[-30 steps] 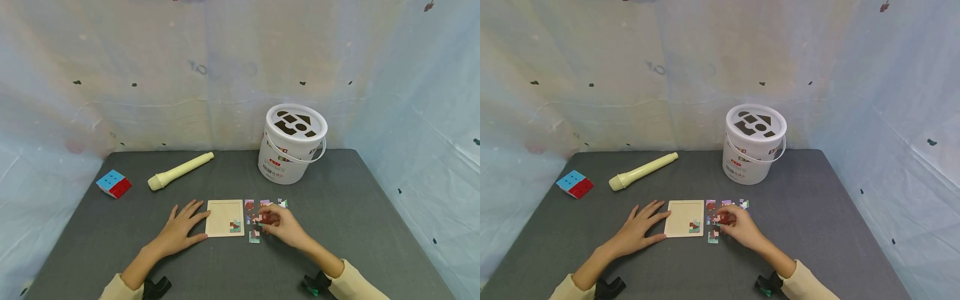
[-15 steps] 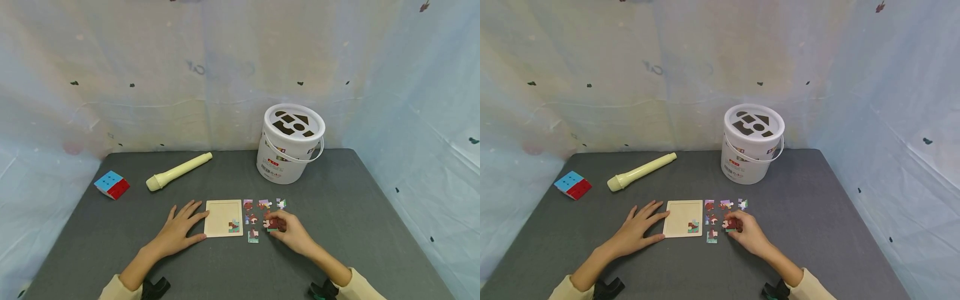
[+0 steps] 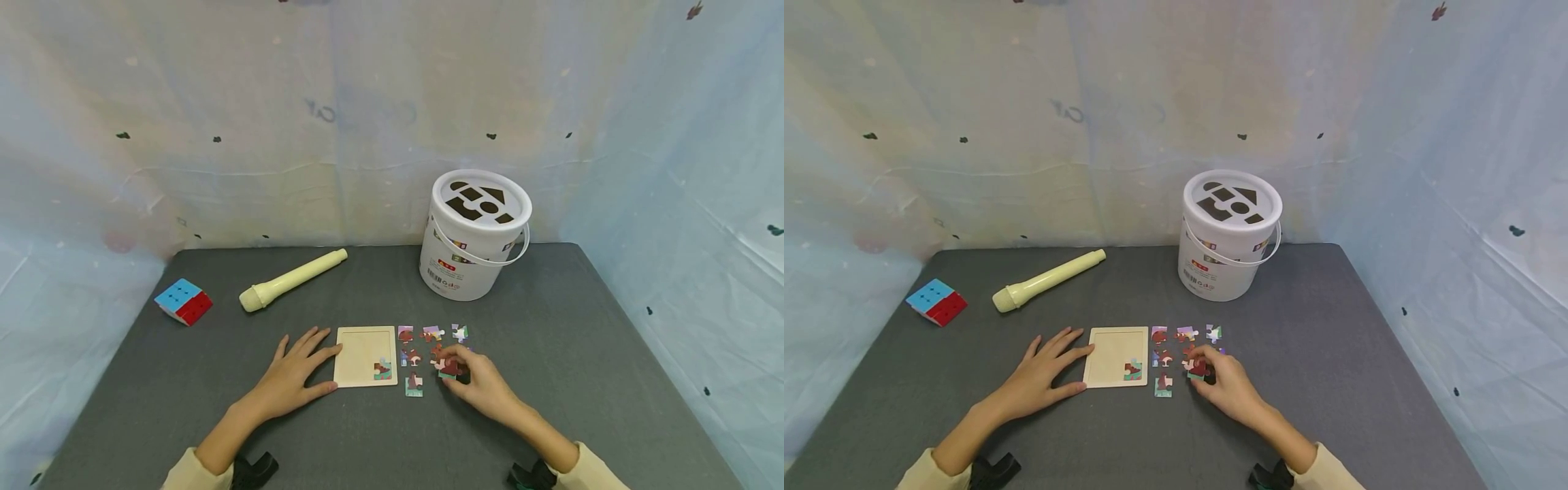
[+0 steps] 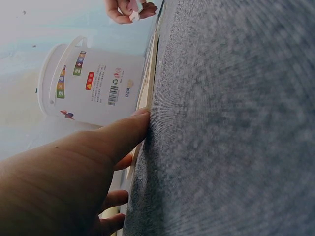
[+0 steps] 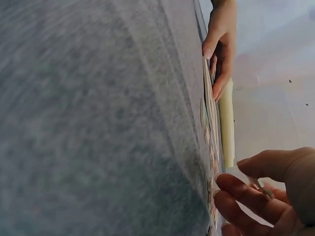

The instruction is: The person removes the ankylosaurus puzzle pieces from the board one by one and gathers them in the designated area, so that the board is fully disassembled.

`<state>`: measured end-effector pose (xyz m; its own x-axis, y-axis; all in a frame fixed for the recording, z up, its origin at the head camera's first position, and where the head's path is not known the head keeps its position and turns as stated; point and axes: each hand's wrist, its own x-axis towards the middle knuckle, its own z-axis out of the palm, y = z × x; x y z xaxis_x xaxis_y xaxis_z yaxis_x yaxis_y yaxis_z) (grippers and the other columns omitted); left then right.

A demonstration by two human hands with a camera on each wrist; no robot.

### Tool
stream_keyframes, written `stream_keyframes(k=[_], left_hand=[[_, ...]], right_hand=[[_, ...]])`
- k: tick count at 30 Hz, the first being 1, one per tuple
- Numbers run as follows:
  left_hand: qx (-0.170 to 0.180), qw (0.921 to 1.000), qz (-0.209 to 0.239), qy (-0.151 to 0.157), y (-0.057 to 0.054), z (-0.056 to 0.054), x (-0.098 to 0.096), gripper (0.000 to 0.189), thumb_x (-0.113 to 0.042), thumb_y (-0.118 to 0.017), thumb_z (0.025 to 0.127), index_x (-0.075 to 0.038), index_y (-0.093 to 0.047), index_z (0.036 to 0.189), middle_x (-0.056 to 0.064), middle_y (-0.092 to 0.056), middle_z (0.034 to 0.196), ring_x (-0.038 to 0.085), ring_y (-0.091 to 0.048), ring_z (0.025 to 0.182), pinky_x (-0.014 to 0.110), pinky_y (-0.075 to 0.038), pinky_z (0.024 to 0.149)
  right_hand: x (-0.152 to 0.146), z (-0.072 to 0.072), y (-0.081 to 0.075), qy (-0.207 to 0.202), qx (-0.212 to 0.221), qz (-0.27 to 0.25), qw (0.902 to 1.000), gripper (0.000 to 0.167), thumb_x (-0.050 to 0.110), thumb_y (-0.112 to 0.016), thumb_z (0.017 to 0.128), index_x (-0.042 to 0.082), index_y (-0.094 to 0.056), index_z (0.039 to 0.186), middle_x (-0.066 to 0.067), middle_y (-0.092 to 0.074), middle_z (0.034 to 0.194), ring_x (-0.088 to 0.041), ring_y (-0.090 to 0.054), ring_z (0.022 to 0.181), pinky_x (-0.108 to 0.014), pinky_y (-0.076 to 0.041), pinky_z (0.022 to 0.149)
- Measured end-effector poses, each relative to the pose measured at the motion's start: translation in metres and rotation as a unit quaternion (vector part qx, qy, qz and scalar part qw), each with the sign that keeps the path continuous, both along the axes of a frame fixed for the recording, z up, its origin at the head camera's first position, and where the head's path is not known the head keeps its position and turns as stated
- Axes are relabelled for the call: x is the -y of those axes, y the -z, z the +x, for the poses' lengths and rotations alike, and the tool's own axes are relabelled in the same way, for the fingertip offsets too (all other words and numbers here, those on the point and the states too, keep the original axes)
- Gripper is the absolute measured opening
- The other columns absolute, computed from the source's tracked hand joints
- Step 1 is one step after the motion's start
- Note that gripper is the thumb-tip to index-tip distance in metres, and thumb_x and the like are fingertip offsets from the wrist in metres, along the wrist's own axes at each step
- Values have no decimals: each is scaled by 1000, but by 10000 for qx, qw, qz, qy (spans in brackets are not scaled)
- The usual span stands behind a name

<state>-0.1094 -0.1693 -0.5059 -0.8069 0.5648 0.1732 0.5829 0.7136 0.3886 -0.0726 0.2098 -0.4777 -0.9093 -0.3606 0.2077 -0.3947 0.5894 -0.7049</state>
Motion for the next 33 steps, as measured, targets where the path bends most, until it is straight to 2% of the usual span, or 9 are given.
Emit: stream_keyframes(k=[6,9,12,18,25,29,33], left_hand=[[-30,10000,-19,17,1,-1,0,68,-54,-68,90,-23,-51,148,14,-35,158,40,-24,147,76,-11,107],[-40,10000,-21,21,0,-1,0,68,-53,-69,90,-22,-51,148,14,-35,158,40,-25,147,76,-11,107],[-39,10000,-20,17,0,-1,0,68,-54,-68,90,-22,-51,148,14,-35,158,40,-25,147,76,-11,107],[-33,10000,-28,6,1,-1,0,68,-55,-67,90,-23,-51,148,14,-35,158,40,-24,147,76,-10,107],[-36,10000,-28,6,1,0,0,68,-54,-68,90,-22,-51,148,14,-35,158,40,-24,147,76,-11,107],[-33,10000,-23,0,0,0,0,68,-52,-69,90,-22,-51,148,14,-35,158,40,-25,147,76,-11,107],[-32,10000,-29,-6,0,1,0,68,-52,-69,90,-22,-51,148,14,-35,158,40,-25,147,76,-11,107]], right_hand=[[-6,3,4,4,-731,424,9964,41,3,-80,82,6,-61,118,-4,-70,110,-19,-67,99,-38,-54,79],[-8,4,6,-201,-1081,533,9925,40,5,-83,81,8,-62,115,1,-64,108,-15,-60,95,-33,-51,77],[-9,3,9,-345,-1249,573,9899,38,7,-85,79,9,-67,112,3,-57,102,-10,-51,89,-27,-48,73],[-8,3,10,-281,-1232,754,9891,37,7,-85,77,9,-73,112,5,-55,102,-5,-48,90,-25,-46,71],[-8,5,12,-173,-1083,361,9933,45,7,-88,73,11,-72,114,5,-61,96,-9,-56,86,-28,-50,71],[-8,7,12,-169,-790,240,9964,46,6,-89,71,11,-71,113,5,-59,93,-11,-55,81,-28,-50,69],[-7,8,12,-255,-305,131,9991,39,4,-87,73,9,-72,108,4,-59,96,-12,-55,80,-26,-50,69]])
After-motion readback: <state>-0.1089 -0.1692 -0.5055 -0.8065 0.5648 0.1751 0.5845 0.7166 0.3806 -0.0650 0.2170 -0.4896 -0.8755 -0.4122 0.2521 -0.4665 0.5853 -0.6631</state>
